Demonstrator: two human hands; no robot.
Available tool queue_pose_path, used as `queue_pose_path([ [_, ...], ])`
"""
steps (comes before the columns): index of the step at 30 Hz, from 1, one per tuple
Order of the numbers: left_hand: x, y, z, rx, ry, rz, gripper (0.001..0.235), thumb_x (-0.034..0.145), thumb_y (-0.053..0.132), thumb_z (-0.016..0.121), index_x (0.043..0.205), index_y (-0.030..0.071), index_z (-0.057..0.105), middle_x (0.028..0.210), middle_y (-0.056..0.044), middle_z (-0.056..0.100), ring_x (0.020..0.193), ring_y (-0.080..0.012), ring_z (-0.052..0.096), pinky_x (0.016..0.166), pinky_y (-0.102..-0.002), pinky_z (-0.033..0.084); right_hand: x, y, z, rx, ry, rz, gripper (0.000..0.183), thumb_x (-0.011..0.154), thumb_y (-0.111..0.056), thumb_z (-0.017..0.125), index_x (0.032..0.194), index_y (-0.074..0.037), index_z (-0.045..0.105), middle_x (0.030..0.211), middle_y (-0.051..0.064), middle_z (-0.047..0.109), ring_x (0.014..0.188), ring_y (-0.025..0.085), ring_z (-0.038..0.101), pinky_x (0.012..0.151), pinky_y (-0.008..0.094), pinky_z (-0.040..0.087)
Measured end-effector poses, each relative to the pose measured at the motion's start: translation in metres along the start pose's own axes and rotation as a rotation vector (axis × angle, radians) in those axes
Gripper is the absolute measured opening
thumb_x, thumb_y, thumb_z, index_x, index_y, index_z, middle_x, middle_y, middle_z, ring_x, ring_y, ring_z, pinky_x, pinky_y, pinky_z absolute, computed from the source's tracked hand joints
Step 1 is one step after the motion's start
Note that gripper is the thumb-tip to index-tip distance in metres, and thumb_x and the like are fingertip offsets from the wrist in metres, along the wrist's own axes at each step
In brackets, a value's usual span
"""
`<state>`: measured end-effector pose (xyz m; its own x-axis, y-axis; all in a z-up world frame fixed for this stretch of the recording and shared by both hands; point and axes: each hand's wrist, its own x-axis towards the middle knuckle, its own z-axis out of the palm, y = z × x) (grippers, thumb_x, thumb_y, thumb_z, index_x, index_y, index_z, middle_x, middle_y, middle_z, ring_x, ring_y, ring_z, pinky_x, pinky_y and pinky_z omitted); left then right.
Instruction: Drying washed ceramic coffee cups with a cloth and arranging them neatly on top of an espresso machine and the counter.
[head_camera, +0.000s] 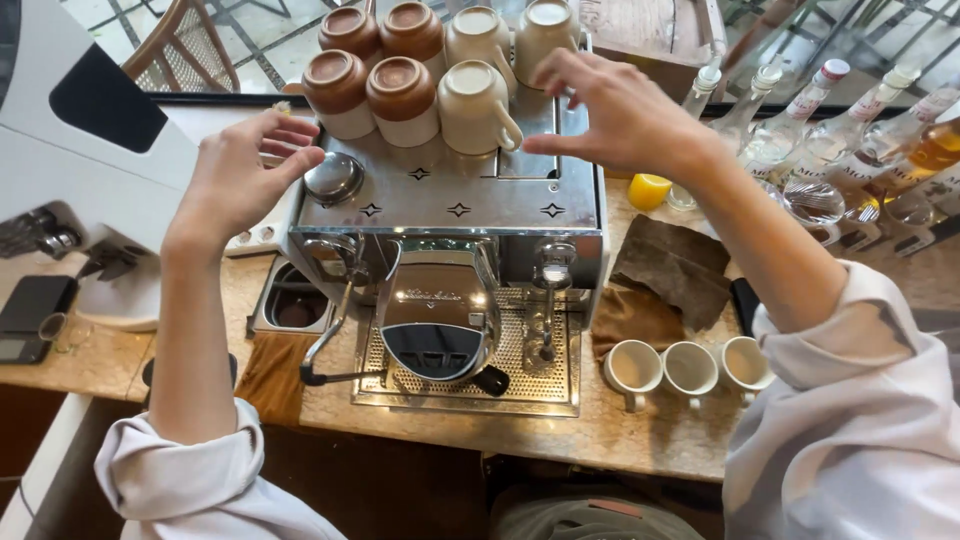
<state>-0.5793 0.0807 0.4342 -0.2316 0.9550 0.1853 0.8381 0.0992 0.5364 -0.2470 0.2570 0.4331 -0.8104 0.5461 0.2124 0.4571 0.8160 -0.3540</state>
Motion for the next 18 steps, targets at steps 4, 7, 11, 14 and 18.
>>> queue_pose_path([
  [4,0.018,-0.004,-0.012,0.015,-0.042,0.025,0.028,0.097,0.025,0.071,0.12,0.009,0.068,0.12,-0.007,0.073,0.106,-0.0225,0.068,0.088,-0.039,0.054,0.064,-0.022,0.035,-0.131,-0.01,0.076,0.095,0.081,-0.064,0.079,0.148,-0.011,0.038,0.132,0.027,0.053,0.118,0.041,0.056,0.093,0.058,0.05],
  [7,0.029,-0.014,-0.02,0.0,-0.075,0.064,0.029,0.098,0.029,0.069,0.121,0.01,0.069,0.122,-0.005,0.072,0.103,-0.0207,0.068,0.076,-0.038,0.055,0.094,-0.028,0.051,-0.213,0.005,0.151,0.095,0.079,-0.063,0.084,0.144,-0.011,0.039,0.138,0.028,0.051,0.111,0.045,0.058,0.077,0.06,0.053],
  [11,0.043,-0.031,-0.023,-0.002,-0.113,0.131,0.026,0.099,0.028,0.068,0.118,0.011,0.071,0.118,-0.006,0.073,0.103,-0.0198,0.068,0.082,-0.038,0.054,0.11,-0.027,0.062,-0.216,-0.06,0.298,0.092,0.079,-0.064,0.083,0.142,-0.011,0.043,0.12,0.029,0.055,0.101,0.049,0.061,0.078,0.058,0.05],
  [14,0.05,-0.041,-0.021,-0.019,-0.139,0.167,0.025,0.099,0.029,0.068,0.117,0.011,0.071,0.118,-0.005,0.073,0.104,-0.0203,0.068,0.084,-0.039,0.052,0.113,-0.023,0.067,-0.198,-0.061,0.313,0.086,0.078,-0.061,0.083,0.138,-0.011,0.047,0.113,0.027,0.058,0.1,0.047,0.061,0.078,0.057,0.05],
  [18,0.054,-0.045,-0.018,-0.028,-0.171,0.191,0.025,0.1,0.03,0.067,0.116,0.011,0.071,0.117,-0.005,0.074,0.101,-0.0197,0.069,0.083,-0.039,0.052,0.113,-0.013,0.071,-0.165,0.029,0.28,0.079,0.072,-0.054,0.092,0.128,-0.012,0.055,0.108,0.025,0.061,0.093,0.044,0.063,0.073,0.053,0.051],
])
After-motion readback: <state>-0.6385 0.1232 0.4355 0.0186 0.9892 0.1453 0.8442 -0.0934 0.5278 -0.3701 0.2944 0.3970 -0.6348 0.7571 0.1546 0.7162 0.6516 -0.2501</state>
